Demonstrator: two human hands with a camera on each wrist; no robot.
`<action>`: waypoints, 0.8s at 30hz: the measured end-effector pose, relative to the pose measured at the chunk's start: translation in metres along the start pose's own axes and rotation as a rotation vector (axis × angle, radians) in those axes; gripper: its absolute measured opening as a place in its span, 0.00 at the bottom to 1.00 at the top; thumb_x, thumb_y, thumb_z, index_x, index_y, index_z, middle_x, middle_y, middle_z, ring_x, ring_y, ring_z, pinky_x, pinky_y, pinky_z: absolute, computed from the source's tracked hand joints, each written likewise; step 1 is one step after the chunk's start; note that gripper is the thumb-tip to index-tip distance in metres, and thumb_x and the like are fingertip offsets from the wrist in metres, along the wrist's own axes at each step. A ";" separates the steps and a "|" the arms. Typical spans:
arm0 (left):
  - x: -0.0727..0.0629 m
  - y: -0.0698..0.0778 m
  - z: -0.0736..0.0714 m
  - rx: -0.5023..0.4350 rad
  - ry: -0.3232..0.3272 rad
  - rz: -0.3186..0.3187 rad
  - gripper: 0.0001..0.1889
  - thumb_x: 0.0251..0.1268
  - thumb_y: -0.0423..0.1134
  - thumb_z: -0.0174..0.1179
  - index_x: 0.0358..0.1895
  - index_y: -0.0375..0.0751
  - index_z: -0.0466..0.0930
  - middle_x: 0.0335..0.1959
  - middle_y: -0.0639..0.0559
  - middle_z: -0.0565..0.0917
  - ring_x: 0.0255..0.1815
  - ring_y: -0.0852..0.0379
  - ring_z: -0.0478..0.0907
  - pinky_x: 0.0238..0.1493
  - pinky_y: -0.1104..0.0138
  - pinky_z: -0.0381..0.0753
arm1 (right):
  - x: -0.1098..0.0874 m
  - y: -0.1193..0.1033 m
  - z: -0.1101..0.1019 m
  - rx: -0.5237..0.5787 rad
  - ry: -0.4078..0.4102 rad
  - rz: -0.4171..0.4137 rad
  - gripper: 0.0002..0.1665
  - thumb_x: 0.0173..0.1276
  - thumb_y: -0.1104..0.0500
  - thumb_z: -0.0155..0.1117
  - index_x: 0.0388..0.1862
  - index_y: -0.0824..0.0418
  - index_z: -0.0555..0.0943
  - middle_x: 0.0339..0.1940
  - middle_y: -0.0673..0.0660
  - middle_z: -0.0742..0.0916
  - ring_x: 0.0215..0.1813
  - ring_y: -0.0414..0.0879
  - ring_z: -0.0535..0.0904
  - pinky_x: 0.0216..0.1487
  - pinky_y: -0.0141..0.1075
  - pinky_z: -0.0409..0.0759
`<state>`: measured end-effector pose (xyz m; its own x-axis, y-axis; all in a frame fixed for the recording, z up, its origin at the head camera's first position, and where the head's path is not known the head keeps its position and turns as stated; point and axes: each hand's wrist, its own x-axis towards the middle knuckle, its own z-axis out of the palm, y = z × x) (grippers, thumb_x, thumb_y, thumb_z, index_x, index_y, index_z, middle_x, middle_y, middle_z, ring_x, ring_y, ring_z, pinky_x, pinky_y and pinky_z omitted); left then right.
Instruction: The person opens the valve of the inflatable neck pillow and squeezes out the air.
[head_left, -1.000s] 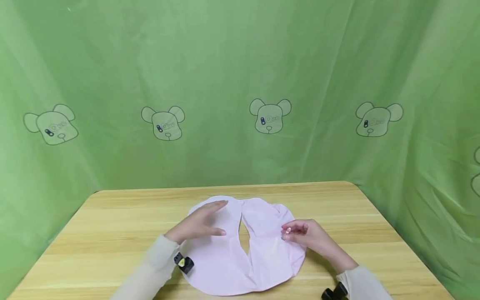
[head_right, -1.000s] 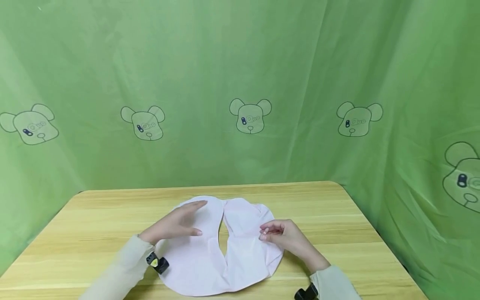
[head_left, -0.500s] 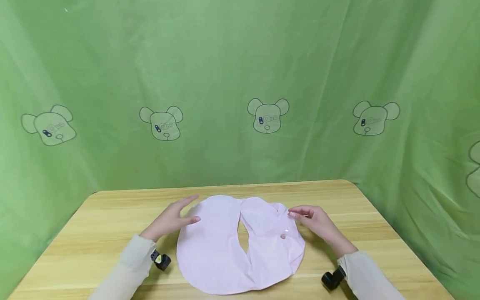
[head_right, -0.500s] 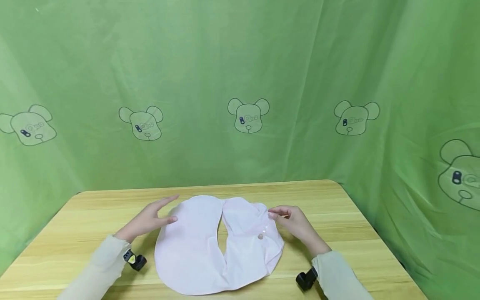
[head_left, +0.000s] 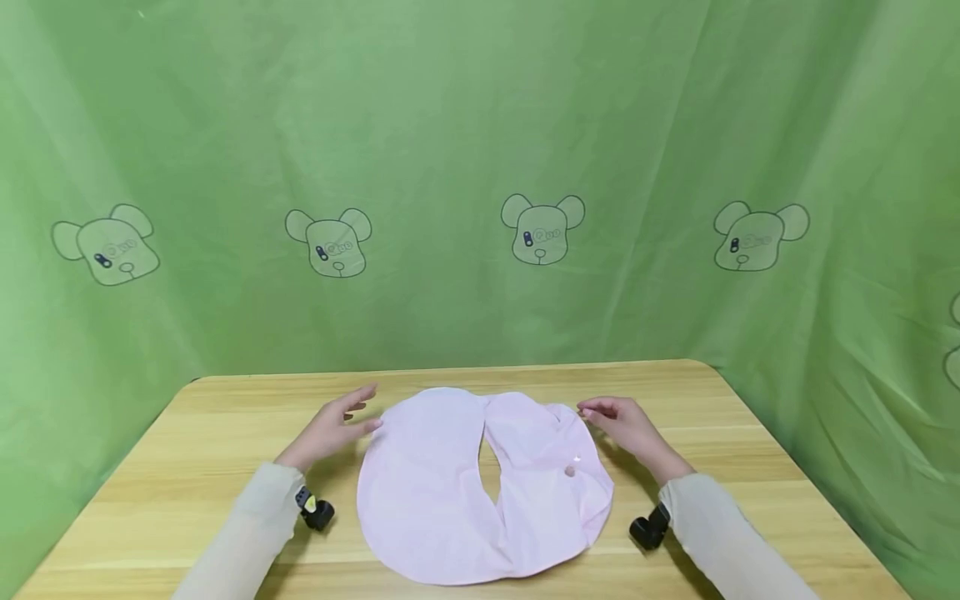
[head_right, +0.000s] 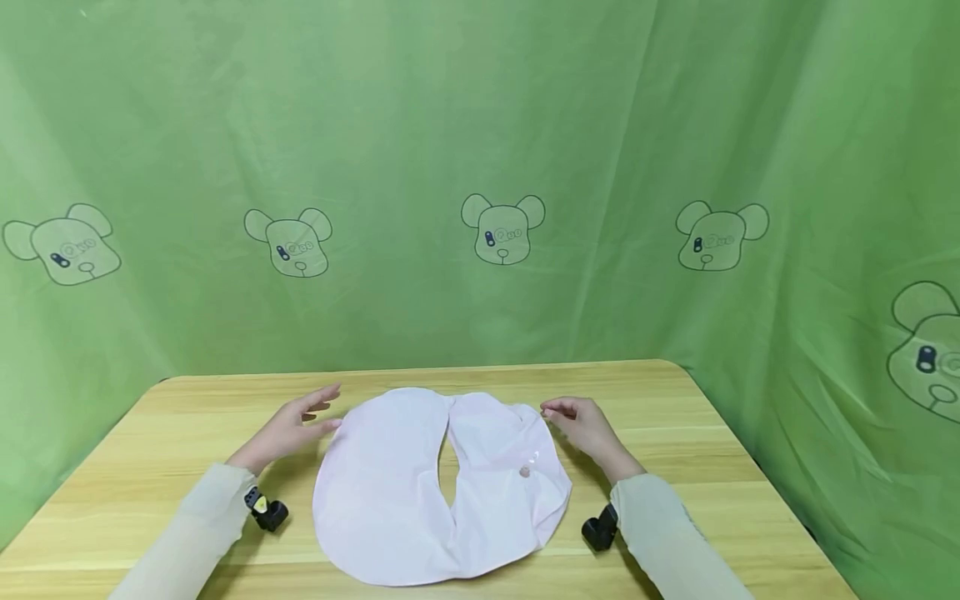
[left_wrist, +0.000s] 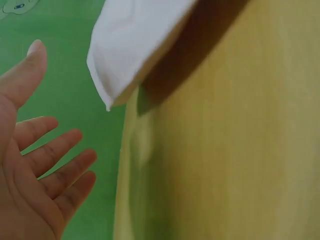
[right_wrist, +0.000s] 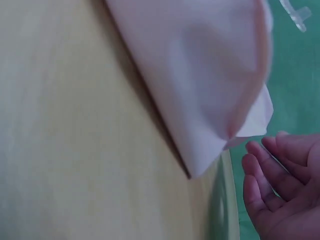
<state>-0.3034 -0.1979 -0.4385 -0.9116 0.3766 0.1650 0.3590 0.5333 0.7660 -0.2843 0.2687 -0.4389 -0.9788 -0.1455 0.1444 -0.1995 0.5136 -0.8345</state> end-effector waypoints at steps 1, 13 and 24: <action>0.001 -0.002 0.000 -0.011 -0.004 -0.007 0.36 0.63 0.44 0.61 0.70 0.34 0.58 0.67 0.35 0.66 0.64 0.33 0.65 0.64 0.45 0.64 | 0.001 0.001 0.001 -0.007 -0.004 0.005 0.18 0.69 0.62 0.57 0.51 0.75 0.77 0.47 0.68 0.84 0.43 0.49 0.81 0.42 0.34 0.81; 0.004 -0.015 0.007 -0.084 -0.017 -0.028 0.32 0.66 0.42 0.58 0.67 0.28 0.60 0.62 0.32 0.71 0.58 0.38 0.73 0.60 0.50 0.71 | 0.005 0.004 0.009 0.001 0.009 0.167 0.18 0.71 0.59 0.56 0.50 0.71 0.80 0.38 0.59 0.86 0.24 0.42 0.71 0.22 0.30 0.73; 0.009 -0.017 0.016 -0.082 0.039 -0.055 0.22 0.66 0.37 0.58 0.59 0.28 0.72 0.53 0.39 0.80 0.52 0.46 0.78 0.57 0.54 0.75 | 0.005 0.003 0.011 0.014 0.018 0.183 0.17 0.68 0.58 0.60 0.46 0.71 0.82 0.34 0.57 0.85 0.24 0.43 0.71 0.22 0.31 0.73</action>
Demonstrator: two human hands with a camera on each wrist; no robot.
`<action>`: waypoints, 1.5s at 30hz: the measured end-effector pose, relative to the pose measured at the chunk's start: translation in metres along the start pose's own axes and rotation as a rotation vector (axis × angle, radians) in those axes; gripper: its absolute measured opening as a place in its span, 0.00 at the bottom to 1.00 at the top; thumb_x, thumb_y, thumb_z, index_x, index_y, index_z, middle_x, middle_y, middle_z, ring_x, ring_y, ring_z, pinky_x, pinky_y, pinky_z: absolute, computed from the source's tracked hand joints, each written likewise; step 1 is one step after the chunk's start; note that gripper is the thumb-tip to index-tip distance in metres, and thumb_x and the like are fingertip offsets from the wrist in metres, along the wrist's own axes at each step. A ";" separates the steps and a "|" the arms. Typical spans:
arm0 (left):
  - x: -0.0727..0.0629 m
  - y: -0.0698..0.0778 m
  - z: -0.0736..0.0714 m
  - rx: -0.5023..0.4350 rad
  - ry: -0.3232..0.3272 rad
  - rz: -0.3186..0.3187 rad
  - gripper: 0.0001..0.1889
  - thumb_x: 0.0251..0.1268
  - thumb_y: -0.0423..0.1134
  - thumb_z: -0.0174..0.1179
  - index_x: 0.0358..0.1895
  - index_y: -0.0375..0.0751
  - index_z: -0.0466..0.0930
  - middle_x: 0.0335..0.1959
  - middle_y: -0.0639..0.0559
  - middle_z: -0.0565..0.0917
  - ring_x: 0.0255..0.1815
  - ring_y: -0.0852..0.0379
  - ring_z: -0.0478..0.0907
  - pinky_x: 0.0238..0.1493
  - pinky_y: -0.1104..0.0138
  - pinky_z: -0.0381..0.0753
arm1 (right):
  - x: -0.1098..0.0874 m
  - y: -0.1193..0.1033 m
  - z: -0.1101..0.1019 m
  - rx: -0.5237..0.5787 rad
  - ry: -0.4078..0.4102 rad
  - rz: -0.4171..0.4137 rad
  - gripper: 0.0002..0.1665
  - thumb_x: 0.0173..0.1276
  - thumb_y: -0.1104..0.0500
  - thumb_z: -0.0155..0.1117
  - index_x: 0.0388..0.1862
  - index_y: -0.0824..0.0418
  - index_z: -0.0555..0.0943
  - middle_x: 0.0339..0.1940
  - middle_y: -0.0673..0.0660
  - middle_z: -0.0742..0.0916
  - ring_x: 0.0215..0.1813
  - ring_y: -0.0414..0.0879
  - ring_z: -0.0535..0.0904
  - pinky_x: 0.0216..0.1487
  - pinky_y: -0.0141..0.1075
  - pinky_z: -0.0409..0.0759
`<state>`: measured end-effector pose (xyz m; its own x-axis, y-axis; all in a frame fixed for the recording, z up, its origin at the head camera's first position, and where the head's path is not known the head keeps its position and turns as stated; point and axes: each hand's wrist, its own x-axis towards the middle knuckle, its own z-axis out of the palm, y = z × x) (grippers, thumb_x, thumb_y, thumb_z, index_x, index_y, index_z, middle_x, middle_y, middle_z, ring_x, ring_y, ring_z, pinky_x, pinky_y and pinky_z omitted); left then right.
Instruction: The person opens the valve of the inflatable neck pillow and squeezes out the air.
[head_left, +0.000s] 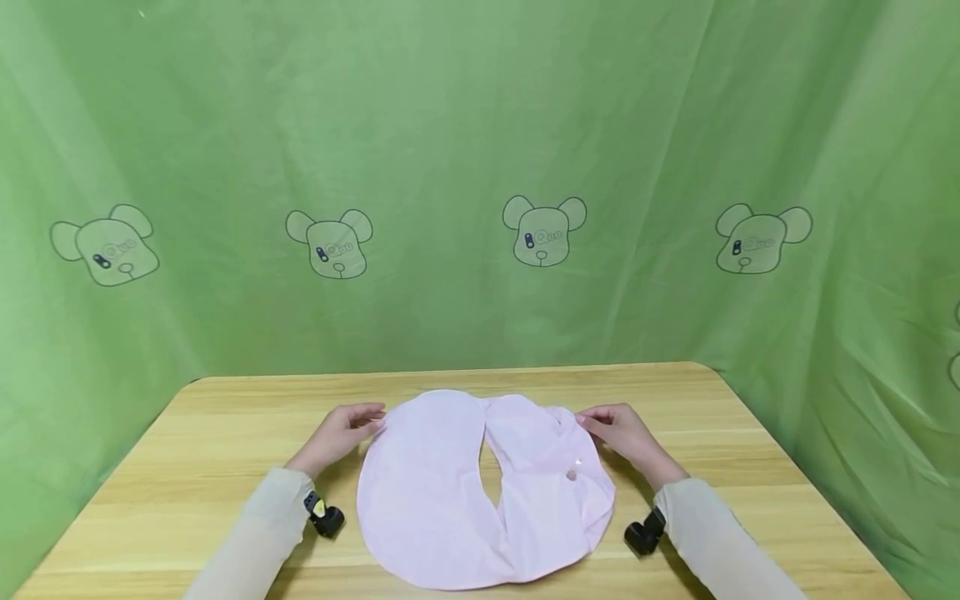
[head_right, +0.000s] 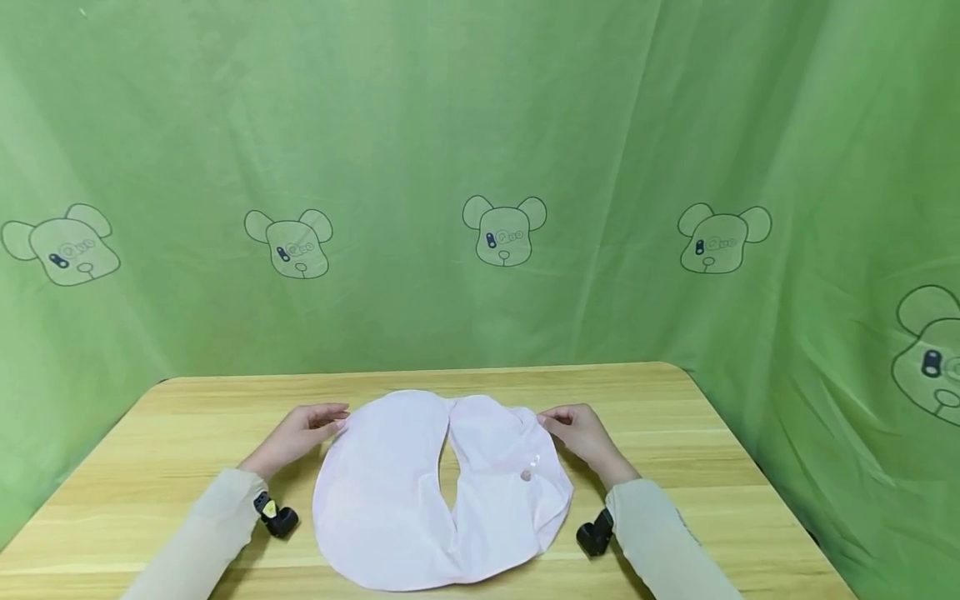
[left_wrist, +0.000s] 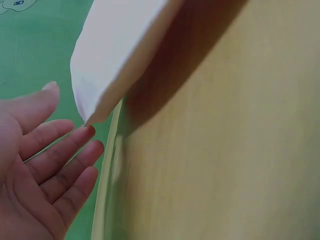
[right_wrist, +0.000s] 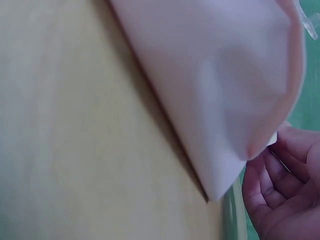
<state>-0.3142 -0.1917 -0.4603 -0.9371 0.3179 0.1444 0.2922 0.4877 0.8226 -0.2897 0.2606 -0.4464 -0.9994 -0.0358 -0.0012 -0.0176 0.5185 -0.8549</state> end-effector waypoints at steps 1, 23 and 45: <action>0.000 0.000 0.001 0.001 0.004 -0.003 0.22 0.66 0.37 0.58 0.59 0.28 0.73 0.53 0.39 0.80 0.52 0.46 0.78 0.57 0.54 0.75 | 0.000 0.000 0.000 0.002 0.005 0.008 0.16 0.68 0.58 0.60 0.45 0.71 0.82 0.34 0.57 0.86 0.25 0.44 0.72 0.23 0.31 0.73; 0.004 0.003 0.014 -0.114 0.233 -0.207 0.10 0.57 0.31 0.64 0.42 0.31 0.84 0.40 0.40 0.86 0.39 0.52 0.82 0.43 0.65 0.82 | 0.004 0.003 0.007 0.000 0.036 0.014 0.12 0.64 0.60 0.64 0.40 0.68 0.84 0.24 0.51 0.82 0.21 0.41 0.69 0.19 0.29 0.69; 0.003 0.002 0.013 -0.137 0.352 -0.267 0.08 0.55 0.31 0.66 0.38 0.32 0.86 0.34 0.42 0.87 0.34 0.57 0.83 0.35 0.73 0.80 | 0.003 0.017 -0.011 0.028 0.139 0.040 0.17 0.65 0.56 0.64 0.42 0.69 0.83 0.33 0.53 0.85 0.32 0.43 0.73 0.27 0.30 0.74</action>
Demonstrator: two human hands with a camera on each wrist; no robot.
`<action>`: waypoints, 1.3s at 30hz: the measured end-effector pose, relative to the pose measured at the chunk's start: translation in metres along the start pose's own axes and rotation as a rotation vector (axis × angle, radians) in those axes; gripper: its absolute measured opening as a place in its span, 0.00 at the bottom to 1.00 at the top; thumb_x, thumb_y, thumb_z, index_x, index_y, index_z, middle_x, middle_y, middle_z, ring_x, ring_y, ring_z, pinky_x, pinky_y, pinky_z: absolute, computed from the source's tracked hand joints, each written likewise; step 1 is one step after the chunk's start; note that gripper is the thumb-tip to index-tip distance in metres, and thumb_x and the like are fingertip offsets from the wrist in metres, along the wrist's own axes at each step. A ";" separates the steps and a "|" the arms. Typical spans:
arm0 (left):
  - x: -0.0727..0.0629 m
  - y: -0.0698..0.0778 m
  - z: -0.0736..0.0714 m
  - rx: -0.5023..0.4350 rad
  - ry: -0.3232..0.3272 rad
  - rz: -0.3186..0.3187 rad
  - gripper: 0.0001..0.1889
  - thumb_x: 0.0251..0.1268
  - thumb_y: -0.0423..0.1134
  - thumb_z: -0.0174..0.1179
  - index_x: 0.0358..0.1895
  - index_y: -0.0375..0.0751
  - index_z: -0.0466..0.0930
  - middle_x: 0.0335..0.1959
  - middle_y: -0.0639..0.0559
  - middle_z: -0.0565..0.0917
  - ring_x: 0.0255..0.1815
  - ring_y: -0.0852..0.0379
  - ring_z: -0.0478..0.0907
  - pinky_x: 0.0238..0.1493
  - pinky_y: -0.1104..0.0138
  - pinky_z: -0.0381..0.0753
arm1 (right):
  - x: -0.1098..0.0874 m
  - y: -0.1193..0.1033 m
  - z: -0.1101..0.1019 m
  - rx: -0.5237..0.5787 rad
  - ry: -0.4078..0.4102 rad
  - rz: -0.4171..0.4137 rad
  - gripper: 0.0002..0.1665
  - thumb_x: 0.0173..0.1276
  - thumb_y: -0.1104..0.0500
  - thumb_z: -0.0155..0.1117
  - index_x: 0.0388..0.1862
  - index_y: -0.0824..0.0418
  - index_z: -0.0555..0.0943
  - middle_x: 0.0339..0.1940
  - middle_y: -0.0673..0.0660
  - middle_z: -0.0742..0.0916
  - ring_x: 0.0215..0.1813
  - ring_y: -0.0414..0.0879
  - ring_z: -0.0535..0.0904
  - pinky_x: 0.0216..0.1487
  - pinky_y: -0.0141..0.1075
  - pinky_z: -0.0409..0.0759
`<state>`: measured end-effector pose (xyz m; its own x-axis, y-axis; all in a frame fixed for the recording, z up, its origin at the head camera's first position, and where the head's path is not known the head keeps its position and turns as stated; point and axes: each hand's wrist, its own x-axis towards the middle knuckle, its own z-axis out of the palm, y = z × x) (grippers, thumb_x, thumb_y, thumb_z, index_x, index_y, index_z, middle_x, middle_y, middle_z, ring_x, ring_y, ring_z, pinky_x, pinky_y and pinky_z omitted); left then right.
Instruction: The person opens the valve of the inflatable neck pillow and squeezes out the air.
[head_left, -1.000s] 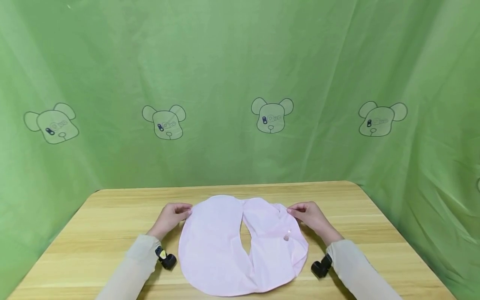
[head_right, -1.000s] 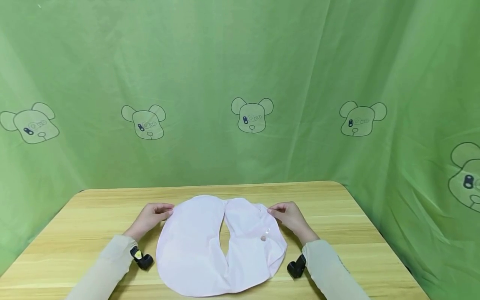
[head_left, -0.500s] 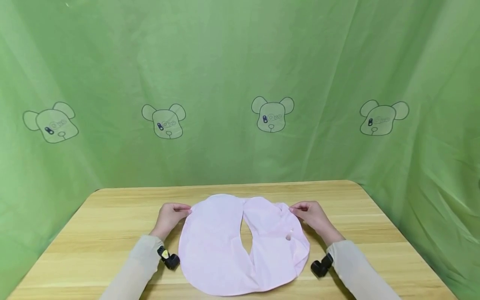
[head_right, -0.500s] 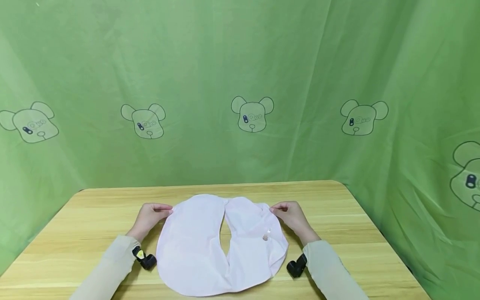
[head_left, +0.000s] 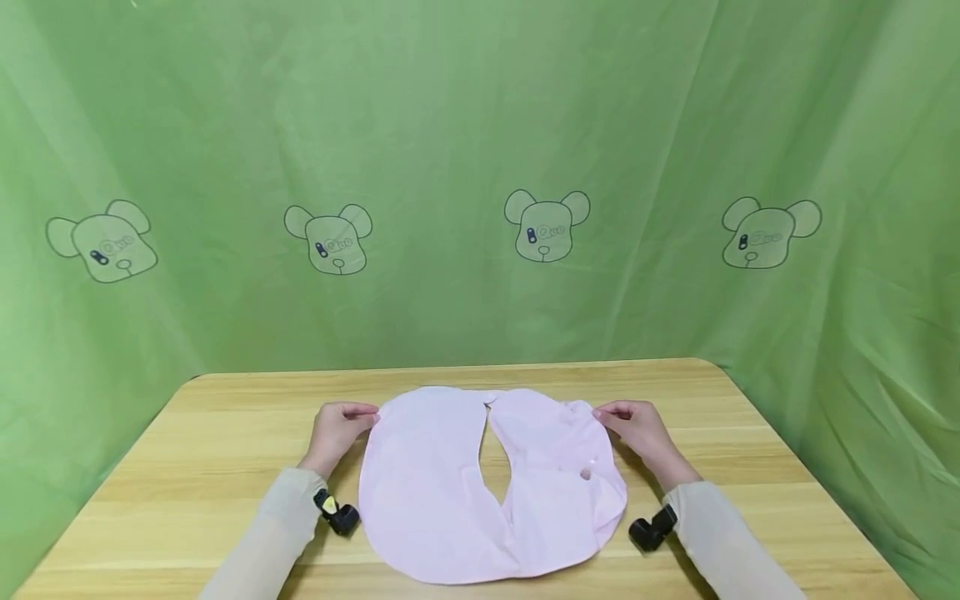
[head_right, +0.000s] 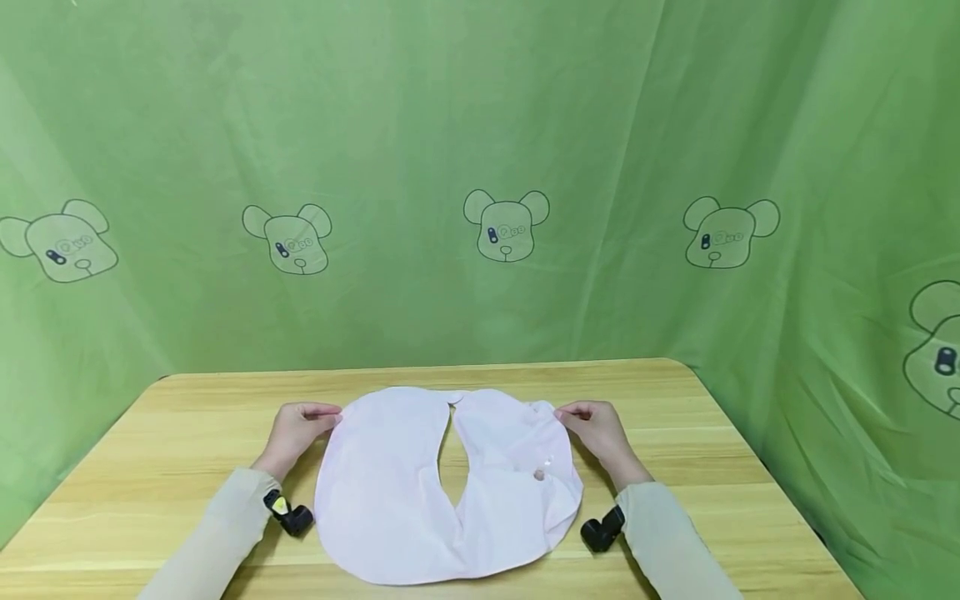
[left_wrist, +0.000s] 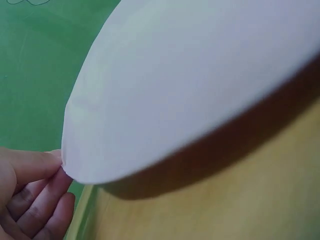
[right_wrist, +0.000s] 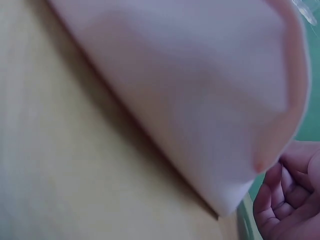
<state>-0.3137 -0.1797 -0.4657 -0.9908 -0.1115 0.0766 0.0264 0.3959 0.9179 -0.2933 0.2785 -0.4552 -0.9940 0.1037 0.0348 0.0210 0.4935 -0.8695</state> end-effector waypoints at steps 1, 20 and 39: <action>0.000 0.000 0.000 -0.013 0.002 0.001 0.09 0.55 0.31 0.66 0.39 0.32 0.86 0.35 0.42 0.87 0.34 0.58 0.83 0.35 0.74 0.80 | 0.000 0.001 0.000 -0.001 0.003 0.003 0.17 0.65 0.56 0.64 0.42 0.70 0.83 0.34 0.54 0.86 0.33 0.42 0.73 0.29 0.30 0.74; 0.006 -0.005 -0.001 -0.102 -0.028 -0.014 0.10 0.56 0.28 0.64 0.42 0.27 0.83 0.36 0.39 0.86 0.30 0.62 0.82 0.34 0.71 0.82 | 0.008 0.010 -0.012 -0.033 -0.040 0.017 0.16 0.65 0.58 0.63 0.43 0.72 0.82 0.27 0.49 0.84 0.28 0.41 0.73 0.24 0.30 0.73; 0.012 -0.007 -0.004 -0.061 -0.029 -0.002 0.10 0.56 0.30 0.65 0.41 0.30 0.85 0.37 0.41 0.87 0.35 0.62 0.81 0.37 0.74 0.80 | 0.012 0.010 -0.016 -0.040 -0.061 0.045 0.18 0.66 0.58 0.62 0.45 0.72 0.81 0.29 0.51 0.83 0.31 0.42 0.74 0.28 0.30 0.75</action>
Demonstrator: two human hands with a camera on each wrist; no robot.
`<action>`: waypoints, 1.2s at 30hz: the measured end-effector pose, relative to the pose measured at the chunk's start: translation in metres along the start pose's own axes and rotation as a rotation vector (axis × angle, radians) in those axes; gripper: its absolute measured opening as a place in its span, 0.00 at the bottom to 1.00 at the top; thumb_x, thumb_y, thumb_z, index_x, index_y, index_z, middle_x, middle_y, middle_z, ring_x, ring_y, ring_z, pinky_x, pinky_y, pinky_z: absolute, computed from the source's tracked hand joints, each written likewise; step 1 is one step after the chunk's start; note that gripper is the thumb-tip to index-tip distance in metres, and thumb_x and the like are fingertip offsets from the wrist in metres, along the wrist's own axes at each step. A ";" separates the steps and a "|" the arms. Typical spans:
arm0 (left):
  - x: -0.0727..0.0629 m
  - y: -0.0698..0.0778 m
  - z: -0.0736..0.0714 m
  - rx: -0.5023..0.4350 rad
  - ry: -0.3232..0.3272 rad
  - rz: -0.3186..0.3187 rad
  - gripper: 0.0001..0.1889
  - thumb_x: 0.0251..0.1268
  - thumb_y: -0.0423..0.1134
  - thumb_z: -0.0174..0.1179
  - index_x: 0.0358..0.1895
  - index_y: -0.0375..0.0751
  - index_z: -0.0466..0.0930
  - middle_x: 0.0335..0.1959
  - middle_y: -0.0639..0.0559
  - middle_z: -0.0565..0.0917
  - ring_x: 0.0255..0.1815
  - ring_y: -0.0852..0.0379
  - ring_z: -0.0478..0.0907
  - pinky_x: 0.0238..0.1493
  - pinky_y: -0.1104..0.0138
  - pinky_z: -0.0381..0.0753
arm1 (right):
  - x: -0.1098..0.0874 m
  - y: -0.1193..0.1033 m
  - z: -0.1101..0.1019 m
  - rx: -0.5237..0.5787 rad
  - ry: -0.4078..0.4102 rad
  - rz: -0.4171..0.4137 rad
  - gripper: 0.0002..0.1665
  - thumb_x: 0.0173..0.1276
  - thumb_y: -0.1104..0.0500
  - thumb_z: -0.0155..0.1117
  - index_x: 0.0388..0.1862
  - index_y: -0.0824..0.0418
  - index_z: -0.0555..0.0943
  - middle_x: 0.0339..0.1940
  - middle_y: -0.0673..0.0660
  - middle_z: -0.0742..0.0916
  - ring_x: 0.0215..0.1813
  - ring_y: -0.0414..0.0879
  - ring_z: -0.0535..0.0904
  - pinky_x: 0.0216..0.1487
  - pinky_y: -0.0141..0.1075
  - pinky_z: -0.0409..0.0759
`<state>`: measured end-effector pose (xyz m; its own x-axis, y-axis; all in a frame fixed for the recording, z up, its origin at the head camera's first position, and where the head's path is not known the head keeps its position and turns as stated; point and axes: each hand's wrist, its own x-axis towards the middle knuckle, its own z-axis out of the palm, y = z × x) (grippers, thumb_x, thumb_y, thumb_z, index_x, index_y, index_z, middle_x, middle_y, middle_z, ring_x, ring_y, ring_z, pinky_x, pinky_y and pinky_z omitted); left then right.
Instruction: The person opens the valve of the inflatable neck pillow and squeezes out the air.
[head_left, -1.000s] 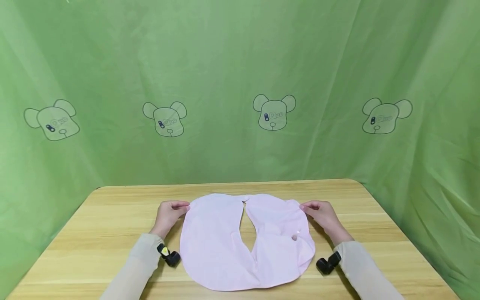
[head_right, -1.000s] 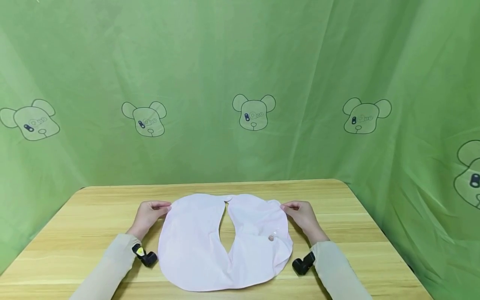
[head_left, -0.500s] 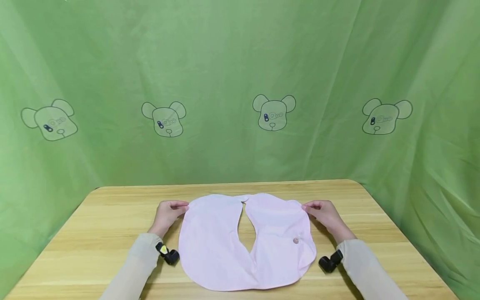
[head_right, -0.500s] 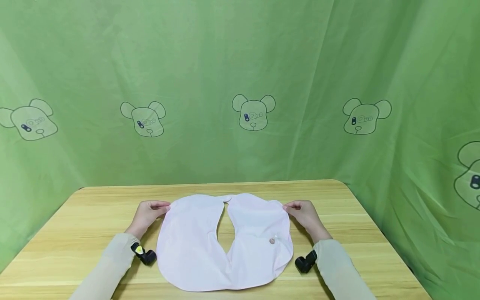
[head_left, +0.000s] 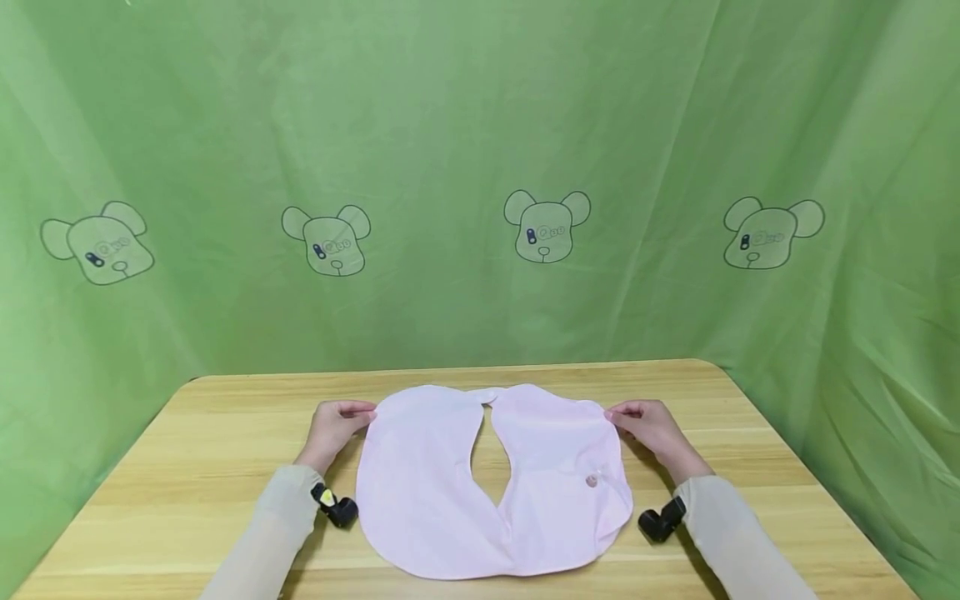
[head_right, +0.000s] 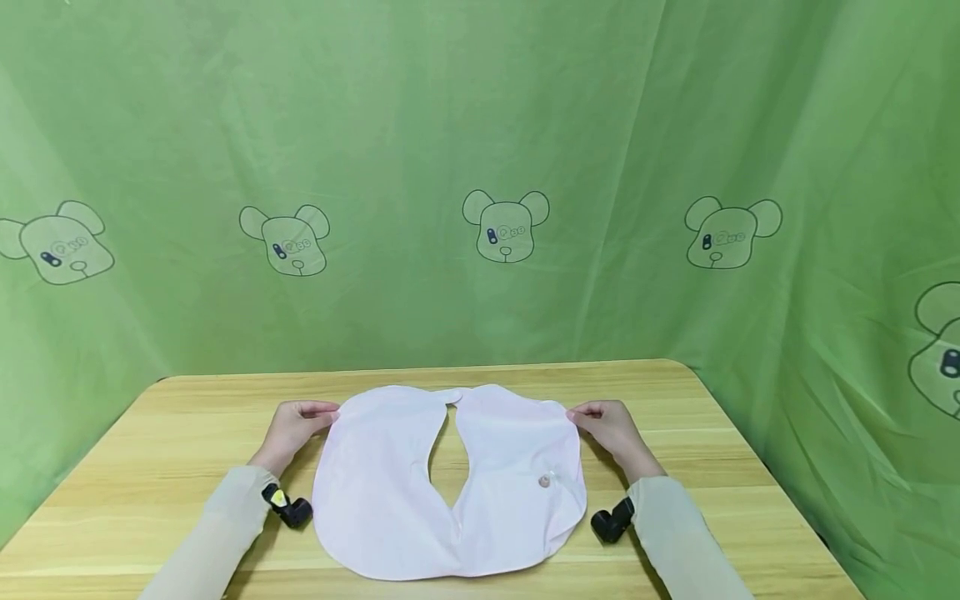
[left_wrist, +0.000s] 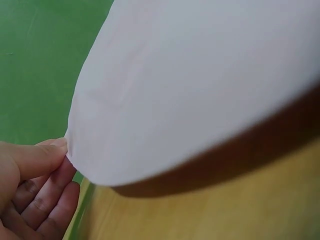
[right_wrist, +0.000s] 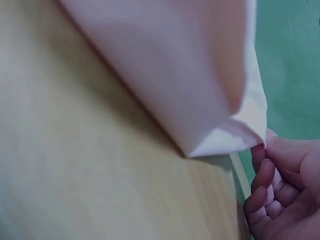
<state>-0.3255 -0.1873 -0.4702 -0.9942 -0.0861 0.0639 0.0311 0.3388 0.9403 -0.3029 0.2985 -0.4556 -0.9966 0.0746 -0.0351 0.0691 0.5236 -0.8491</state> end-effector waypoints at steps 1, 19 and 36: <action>0.000 0.000 0.000 -0.004 -0.003 -0.005 0.11 0.56 0.31 0.65 0.42 0.30 0.84 0.37 0.41 0.87 0.35 0.62 0.81 0.37 0.74 0.80 | 0.000 -0.001 0.000 -0.002 -0.003 0.001 0.18 0.66 0.58 0.63 0.45 0.73 0.81 0.29 0.52 0.84 0.32 0.42 0.74 0.28 0.30 0.75; 0.006 0.008 -0.007 0.040 -0.069 -0.003 0.17 0.56 0.34 0.66 0.48 0.30 0.81 0.43 0.41 0.85 0.46 0.50 0.82 0.51 0.63 0.79 | 0.012 -0.017 -0.022 -0.136 -0.118 -0.040 0.22 0.68 0.51 0.60 0.49 0.69 0.80 0.42 0.62 0.86 0.43 0.53 0.80 0.45 0.43 0.80; 0.035 0.029 0.013 0.034 -0.104 0.036 0.15 0.57 0.31 0.64 0.48 0.29 0.81 0.45 0.40 0.85 0.40 0.55 0.82 0.46 0.65 0.81 | 0.036 -0.045 0.009 -0.125 -0.165 -0.123 0.15 0.66 0.59 0.62 0.45 0.69 0.82 0.38 0.59 0.87 0.32 0.45 0.78 0.33 0.37 0.79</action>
<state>-0.3603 -0.1677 -0.4449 -0.9978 0.0236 0.0612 0.0656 0.3718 0.9260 -0.3427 0.2699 -0.4236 -0.9910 -0.1306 -0.0295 -0.0587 0.6218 -0.7810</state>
